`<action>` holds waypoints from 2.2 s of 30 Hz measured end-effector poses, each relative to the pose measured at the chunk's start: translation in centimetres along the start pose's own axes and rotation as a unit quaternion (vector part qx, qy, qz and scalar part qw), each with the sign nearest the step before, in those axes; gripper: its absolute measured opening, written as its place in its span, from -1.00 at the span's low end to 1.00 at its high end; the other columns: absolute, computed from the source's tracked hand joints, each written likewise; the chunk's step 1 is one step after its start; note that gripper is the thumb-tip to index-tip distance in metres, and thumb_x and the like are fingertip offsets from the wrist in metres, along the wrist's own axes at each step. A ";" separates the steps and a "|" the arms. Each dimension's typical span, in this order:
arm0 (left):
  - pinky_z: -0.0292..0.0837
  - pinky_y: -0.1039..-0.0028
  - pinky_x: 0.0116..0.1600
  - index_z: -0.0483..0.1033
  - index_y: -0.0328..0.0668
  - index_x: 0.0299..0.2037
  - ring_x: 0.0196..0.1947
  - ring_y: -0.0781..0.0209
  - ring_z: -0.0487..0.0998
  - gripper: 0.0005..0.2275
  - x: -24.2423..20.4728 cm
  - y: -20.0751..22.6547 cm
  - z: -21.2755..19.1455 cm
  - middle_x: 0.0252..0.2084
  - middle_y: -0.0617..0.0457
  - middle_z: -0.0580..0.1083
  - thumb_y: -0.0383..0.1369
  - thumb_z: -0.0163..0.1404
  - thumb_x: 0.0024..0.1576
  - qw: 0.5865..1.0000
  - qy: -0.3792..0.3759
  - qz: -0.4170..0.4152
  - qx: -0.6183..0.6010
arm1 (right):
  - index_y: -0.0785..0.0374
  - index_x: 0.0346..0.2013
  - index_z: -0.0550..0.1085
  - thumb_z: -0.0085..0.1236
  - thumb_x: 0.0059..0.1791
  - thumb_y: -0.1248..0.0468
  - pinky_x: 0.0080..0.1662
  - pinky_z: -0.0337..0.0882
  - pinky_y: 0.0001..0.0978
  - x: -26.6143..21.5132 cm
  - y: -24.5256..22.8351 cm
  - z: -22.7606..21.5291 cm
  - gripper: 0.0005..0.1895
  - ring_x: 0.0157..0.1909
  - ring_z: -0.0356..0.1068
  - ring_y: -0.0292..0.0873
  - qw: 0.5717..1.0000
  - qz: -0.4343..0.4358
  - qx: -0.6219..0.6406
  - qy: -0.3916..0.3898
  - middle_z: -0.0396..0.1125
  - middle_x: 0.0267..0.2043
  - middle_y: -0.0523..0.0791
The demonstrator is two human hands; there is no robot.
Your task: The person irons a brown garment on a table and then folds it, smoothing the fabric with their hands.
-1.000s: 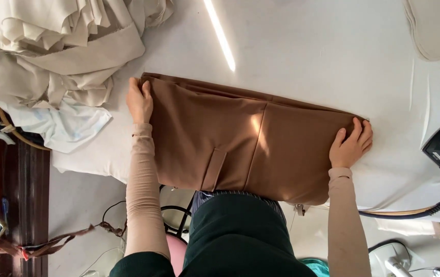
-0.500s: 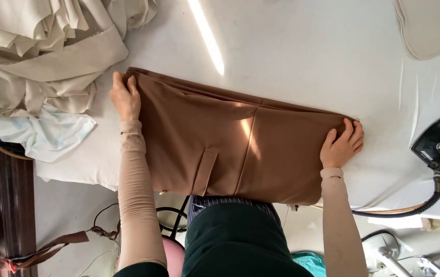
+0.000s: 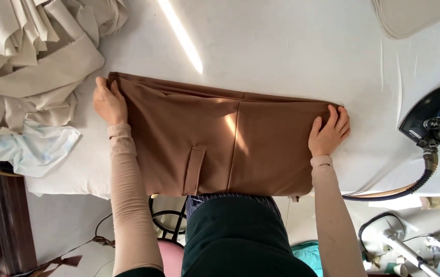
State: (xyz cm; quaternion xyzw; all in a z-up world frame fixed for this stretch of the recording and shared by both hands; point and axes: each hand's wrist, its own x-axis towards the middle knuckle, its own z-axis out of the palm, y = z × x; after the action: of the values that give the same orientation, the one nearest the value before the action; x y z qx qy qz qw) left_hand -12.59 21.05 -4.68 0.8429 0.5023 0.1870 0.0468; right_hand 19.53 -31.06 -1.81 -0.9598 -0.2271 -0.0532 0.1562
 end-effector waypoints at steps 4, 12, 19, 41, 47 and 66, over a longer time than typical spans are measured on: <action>0.32 0.26 -0.09 0.23 -0.02 0.00 -0.03 -0.05 0.35 -0.50 0.2 6.2 -2.9 0.04 0.00 0.25 -0.39 0.31 -0.03 0.989 0.013 0.005 0.150 | 0.12 0.23 0.23 -0.07 0.07 0.21 0.23 -0.12 0.09 0.1 -0.1 0.2 -0.58 0.31 -0.10 0.11 1.000 0.000 0.013 0.010 -0.06 0.29 -0.03; 0.17 0.13 0.10 0.47 -0.10 0.00 -0.09 -0.03 0.43 -0.48 -8.0 23.6 -2.4 -0.08 -0.03 0.44 -0.23 0.32 -0.19 0.922 -0.113 0.340 -0.146 | 0.02 -0.03 0.51 0.10 -0.05 0.18 0.18 -0.08 0.20 2.4 -8.7 -1.0 -0.71 0.23 0.12 0.08 0.977 -0.180 0.007 0.114 0.20 0.15 -0.06; 0.06 0.16 0.22 0.46 0.04 -0.27 -0.04 0.12 0.38 -0.92 -11.8 23.3 1.5 -0.21 0.13 0.36 -0.35 0.10 0.10 0.904 -0.065 0.380 -0.187 | 0.00 0.11 0.43 0.23 -0.10 0.23 0.21 -0.05 0.25 1.0 -17.3 -0.8 -0.53 0.27 0.11 0.06 0.963 -0.249 0.104 -0.009 0.21 0.15 -0.07; 0.16 0.32 -0.01 0.42 0.13 -0.23 -0.26 0.22 0.36 -0.88 -9.9 24.0 2.1 -0.42 0.26 0.40 -0.25 0.08 0.09 0.901 -0.117 0.359 -0.215 | 0.03 -0.15 0.50 0.21 0.00 0.27 0.34 -0.23 0.16 2.3 -16.3 3.6 -0.86 -0.04 0.33 -0.19 0.960 -0.235 0.145 -0.046 0.42 -0.30 -0.26; 0.20 0.36 -0.14 0.41 0.06 -0.30 -0.35 0.19 0.33 -0.88 -8.4 24.7 2.8 -0.42 0.20 0.32 -0.33 0.11 0.05 0.890 -0.080 0.395 -0.213 | 0.06 -0.19 0.47 0.20 -0.01 0.29 0.22 0.05 0.07 2.8 -16.0 2.1 -0.88 -0.06 0.26 -0.15 0.961 -0.256 0.110 -0.005 0.29 -0.26 -0.22; 0.18 0.22 0.08 0.60 0.07 -0.30 0.05 0.03 0.37 -0.94 -9.0 25.9 1.6 -0.02 0.19 0.48 -0.26 0.11 0.15 0.862 -0.109 0.441 -0.224 | -0.07 0.45 0.07 -0.29 0.16 0.01 0.29 -0.49 0.26 3.4 1.7 -0.6 -0.47 0.50 -0.38 0.04 0.981 -0.097 0.002 -0.168 -0.27 0.53 -0.09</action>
State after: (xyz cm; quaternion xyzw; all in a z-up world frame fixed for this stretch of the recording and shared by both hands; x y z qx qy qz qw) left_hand 5.62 0.71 -1.64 0.9582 0.0138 0.2023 0.2018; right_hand 23.30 -31.27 -1.12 -0.9283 -0.3420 0.0944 0.1117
